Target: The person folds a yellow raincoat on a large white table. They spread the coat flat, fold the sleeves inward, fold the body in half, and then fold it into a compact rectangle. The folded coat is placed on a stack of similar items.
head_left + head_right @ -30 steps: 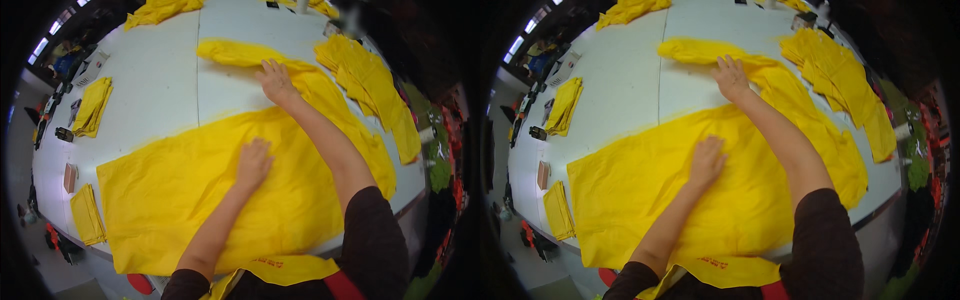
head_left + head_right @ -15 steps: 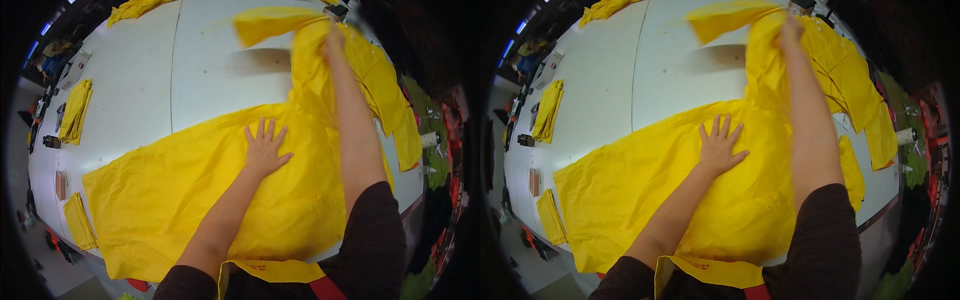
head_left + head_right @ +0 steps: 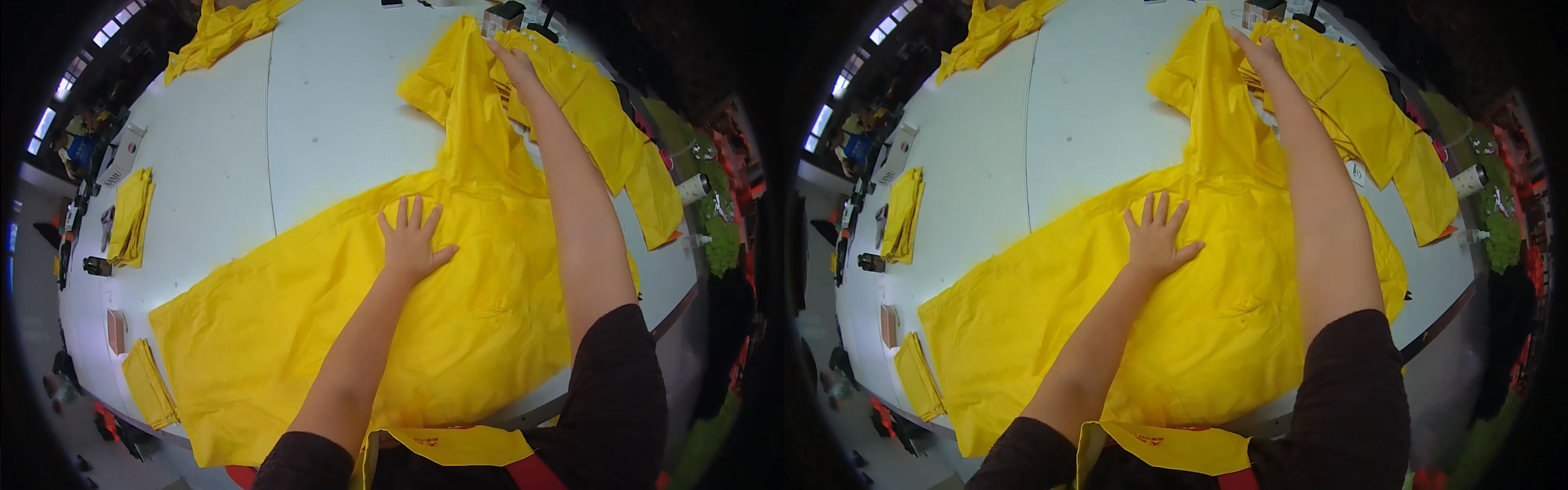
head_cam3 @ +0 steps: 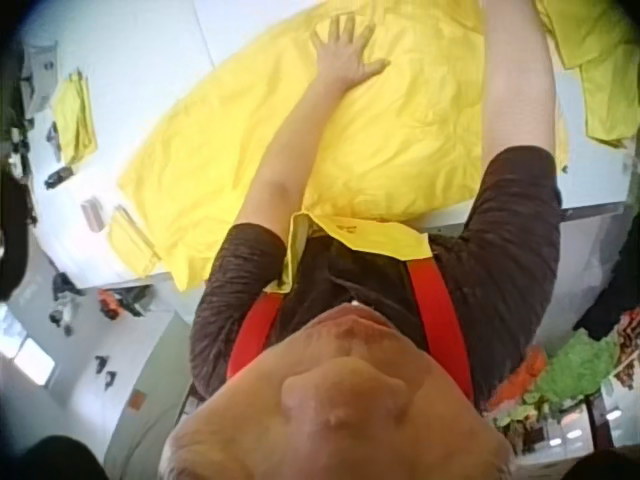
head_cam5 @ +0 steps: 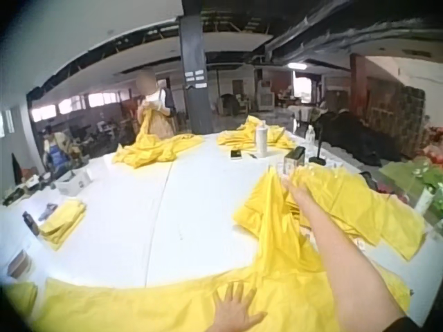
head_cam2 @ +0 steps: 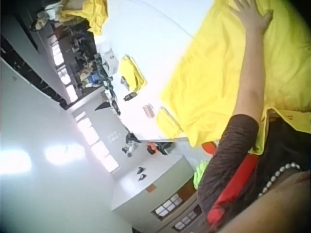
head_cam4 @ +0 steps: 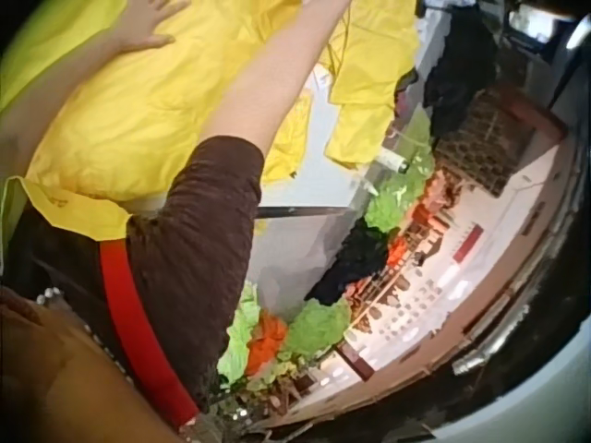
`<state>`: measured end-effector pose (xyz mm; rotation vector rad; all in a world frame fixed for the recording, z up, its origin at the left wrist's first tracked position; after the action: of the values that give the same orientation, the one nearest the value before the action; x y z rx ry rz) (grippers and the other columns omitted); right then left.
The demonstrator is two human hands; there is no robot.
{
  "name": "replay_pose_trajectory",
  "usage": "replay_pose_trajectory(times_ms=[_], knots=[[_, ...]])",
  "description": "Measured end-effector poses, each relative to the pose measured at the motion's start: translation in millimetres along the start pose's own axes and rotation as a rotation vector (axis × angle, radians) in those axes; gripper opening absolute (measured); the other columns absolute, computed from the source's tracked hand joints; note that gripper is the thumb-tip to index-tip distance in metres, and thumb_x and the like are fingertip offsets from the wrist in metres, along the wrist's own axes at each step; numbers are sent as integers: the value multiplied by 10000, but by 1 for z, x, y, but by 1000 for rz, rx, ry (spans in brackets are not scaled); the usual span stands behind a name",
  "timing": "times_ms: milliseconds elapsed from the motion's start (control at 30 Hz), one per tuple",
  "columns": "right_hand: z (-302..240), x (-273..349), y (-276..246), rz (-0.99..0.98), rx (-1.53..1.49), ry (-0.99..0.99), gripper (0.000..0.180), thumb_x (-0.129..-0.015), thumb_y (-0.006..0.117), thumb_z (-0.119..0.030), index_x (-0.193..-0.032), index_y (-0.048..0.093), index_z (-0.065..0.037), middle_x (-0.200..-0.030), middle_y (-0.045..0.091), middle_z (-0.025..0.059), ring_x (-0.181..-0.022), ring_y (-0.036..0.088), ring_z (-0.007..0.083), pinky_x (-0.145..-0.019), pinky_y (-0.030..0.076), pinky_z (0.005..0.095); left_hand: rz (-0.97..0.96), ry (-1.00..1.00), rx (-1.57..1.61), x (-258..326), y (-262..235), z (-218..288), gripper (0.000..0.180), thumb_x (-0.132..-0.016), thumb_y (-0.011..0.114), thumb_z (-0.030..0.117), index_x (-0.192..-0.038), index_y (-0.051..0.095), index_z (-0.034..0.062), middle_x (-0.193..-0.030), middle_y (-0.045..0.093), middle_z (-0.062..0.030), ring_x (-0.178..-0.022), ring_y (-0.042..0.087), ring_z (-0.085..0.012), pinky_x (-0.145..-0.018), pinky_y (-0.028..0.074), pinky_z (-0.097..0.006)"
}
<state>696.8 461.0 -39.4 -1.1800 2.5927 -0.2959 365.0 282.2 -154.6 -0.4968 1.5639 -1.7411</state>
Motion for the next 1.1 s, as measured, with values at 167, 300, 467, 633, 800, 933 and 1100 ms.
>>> replay_pose_trajectory(times_ms=[167,300,467,633,800,933,1100], knots=[[-45,32,45,-219,-3,15,768,-741,664,-470,-1244,437,63,-1144,547,182,-975,570,214,-821,459,299,-20,-31,167,-19,6,-2,702,-779,524,560,-1320,419,125,-1384,360,-159,-1285,295,-324,-998,187,-592],[-41,18,58,-105,-205,-84,369,-774,594,-277,-988,598,24,-925,620,109,-836,591,185,-736,470,304,167,120,104,-25,11,19,627,-801,550,472,-1287,441,92,-1337,410,-143,-1250,341,-279,-1007,233,-512],[-131,217,73,-772,43,-1024,324,-768,578,-158,-1064,555,-28,-1027,593,144,-906,585,248,-767,480,349,37,99,228,-34,-3,26,605,-795,578,403,-1293,441,88,-1351,404,-138,-1260,336,-281,-1023,244,-449],[-92,391,61,-1551,321,-1299,371,-676,611,-95,-1046,591,-96,-1172,524,176,-1183,428,329,-987,295,515,61,81,272,-10,-10,20,495,-813,571,333,-1230,496,76,-1247,485,-137,-1158,431,-298,-950,335,-416],[-63,332,-18,-979,349,-989,493,-636,673,-80,-1115,568,-127,-1275,461,154,-1227,382,357,-1021,248,548,46,27,169,71,-39,18,367,-838,558,256,-1148,564,61,-1113,590,-134,-1023,557,-311,-855,446,-383],[-7,296,-94,-542,892,-677,786,-641,729,-120,-1336,362,-98,-1337,386,145,-1264,325,344,-1024,274,447,-225,-10,561,165,-99,3,335,-822,602,185,-1126,563,49,-1058,623,-132,-917,615,-280,-769,496,-345],[43,282,-109,-403,1005,-705,644,-659,695,-51,-1256,455,-85,-1164,509,110,-1114,456,281,-956,353,388,575,-820,82,318,-182,-101,411,-808,655,175,-1151,530,-14,-1074,594,-129,-910,585,-204,-720,480,-294]])
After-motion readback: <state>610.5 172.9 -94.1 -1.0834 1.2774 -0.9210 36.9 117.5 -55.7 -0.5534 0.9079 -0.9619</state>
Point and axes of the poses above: each hand's wrist, its own x-axis away from the middle knuckle, its own y-axis out of the palm, z = x × y, the point moved 5 cm from there along -x, towards the middle knuckle
